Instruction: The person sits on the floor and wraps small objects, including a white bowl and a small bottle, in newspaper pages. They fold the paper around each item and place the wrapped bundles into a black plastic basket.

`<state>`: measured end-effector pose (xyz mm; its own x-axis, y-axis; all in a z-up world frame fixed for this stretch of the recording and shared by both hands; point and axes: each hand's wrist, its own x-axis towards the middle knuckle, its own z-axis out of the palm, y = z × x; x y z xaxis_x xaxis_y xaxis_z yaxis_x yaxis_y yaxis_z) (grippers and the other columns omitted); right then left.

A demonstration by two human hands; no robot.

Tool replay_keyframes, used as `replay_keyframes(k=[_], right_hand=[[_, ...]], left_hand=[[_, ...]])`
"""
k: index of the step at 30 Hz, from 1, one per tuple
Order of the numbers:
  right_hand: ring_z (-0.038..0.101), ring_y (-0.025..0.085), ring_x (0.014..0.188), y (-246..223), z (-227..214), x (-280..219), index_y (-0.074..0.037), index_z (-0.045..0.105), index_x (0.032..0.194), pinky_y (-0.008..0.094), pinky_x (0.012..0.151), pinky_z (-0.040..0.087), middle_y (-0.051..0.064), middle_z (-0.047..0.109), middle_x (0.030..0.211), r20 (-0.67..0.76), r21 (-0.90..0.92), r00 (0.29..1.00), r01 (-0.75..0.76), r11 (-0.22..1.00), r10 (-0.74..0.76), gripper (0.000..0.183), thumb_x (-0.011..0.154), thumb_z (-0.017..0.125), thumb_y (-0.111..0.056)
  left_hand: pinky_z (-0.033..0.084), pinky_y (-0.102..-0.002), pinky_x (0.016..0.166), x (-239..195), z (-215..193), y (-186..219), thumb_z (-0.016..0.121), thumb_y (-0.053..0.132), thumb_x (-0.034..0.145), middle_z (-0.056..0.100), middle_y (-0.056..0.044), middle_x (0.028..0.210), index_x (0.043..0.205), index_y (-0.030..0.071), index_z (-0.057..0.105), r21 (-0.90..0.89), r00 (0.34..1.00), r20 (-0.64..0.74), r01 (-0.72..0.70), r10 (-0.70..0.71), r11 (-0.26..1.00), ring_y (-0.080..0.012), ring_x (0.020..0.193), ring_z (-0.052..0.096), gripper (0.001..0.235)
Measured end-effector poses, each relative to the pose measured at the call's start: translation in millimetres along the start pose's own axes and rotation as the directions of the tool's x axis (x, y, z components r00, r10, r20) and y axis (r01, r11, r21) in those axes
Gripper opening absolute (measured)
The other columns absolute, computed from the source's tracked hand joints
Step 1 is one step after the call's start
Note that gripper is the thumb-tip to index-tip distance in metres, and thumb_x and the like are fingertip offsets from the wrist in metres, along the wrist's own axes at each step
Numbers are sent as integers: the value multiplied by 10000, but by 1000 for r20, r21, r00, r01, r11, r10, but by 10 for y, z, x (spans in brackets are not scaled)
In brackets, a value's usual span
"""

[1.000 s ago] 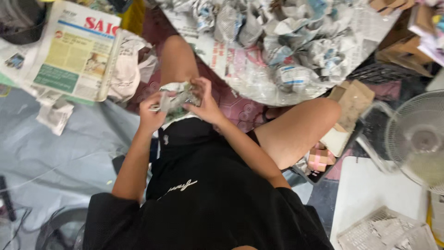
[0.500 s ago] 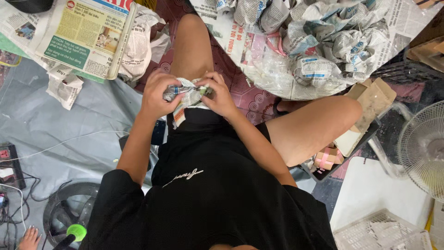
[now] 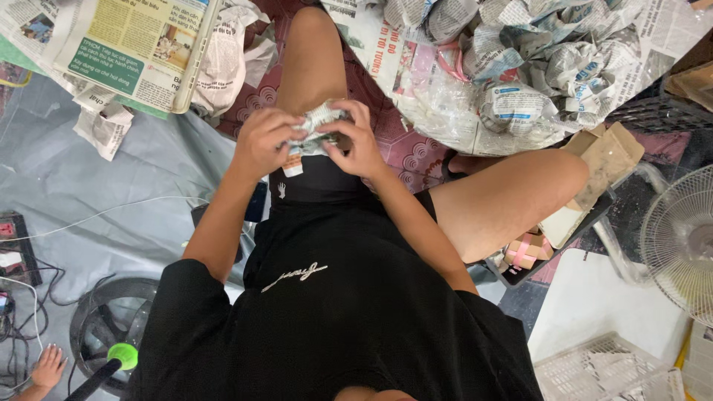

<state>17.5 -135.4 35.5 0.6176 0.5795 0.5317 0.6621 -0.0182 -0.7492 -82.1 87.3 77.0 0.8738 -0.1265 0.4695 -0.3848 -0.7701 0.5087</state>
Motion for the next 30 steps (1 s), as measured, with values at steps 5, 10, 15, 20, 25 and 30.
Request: replay_keyframes(k=[5, 10, 15, 20, 25, 30], right_hand=[[507, 346, 1314, -11, -29, 3, -132, 713, 1095, 466, 1105, 421, 129, 611, 1328, 63, 1, 998, 26, 1000, -26, 323, 807, 856, -111], [579, 299, 1242, -64, 4, -7, -75, 522, 1407, 415, 1081, 475, 90, 643, 1261, 134, 56, 976, -180, 982, 171, 586, 916, 824, -182], [568, 393, 1181, -257, -77, 46, -89, 671, 1234, 447, 1029, 473, 168, 578, 1252, 159, -145, 985, 87, 986, -64, 455, 797, 797, -74], [616, 328, 1099, -170, -60, -37, -105, 708, 1170, 425, 952, 517, 105, 618, 1167, 201, -221, 977, 120, 968, -75, 420, 769, 826, -61], [627, 324, 1132, -211, -84, -65, -100, 707, 1093, 411, 958, 552, 77, 630, 1162, 215, -170, 970, 148, 974, -109, 346, 773, 823, -35], [638, 303, 1192, -300, -114, -184, -103, 725, 1076, 394, 980, 550, 93, 660, 1271, 285, -53, 954, 115, 992, -96, 258, 855, 855, -132]], left_hand=[[491, -442, 935, -106, -75, 121, 727, -35, 737, 740, -54, 1154, 1018, 103, 790, 70, 988, -4, -153, 153, 986, -255, 1097, 673, 320], [444, -518, 1073, -170, -142, 93, 819, 143, 798, 716, -7, 1205, 1095, 159, 739, 40, 988, 68, -142, 139, 989, -209, 1125, 668, 308], [451, -439, 937, -149, -135, 49, 798, 125, 842, 686, -37, 1198, 1337, 124, 739, 36, 977, 207, 46, -53, 998, -268, 1088, 608, 499], [414, -434, 889, -29, -124, 152, 794, 114, 763, 664, -48, 1113, 1222, 91, 745, 155, 990, 136, 6, -28, 988, -272, 1100, 587, 462], [428, -447, 967, -140, -49, 179, 802, 94, 735, 649, -22, 1031, 1112, 129, 767, 128, 997, 74, -24, 15, 991, -258, 1060, 601, 380], [448, -468, 1048, -263, -184, 241, 792, 127, 760, 690, -79, 1234, 1111, 97, 759, 7, 992, 94, -82, 81, 997, -283, 1210, 621, 354]])
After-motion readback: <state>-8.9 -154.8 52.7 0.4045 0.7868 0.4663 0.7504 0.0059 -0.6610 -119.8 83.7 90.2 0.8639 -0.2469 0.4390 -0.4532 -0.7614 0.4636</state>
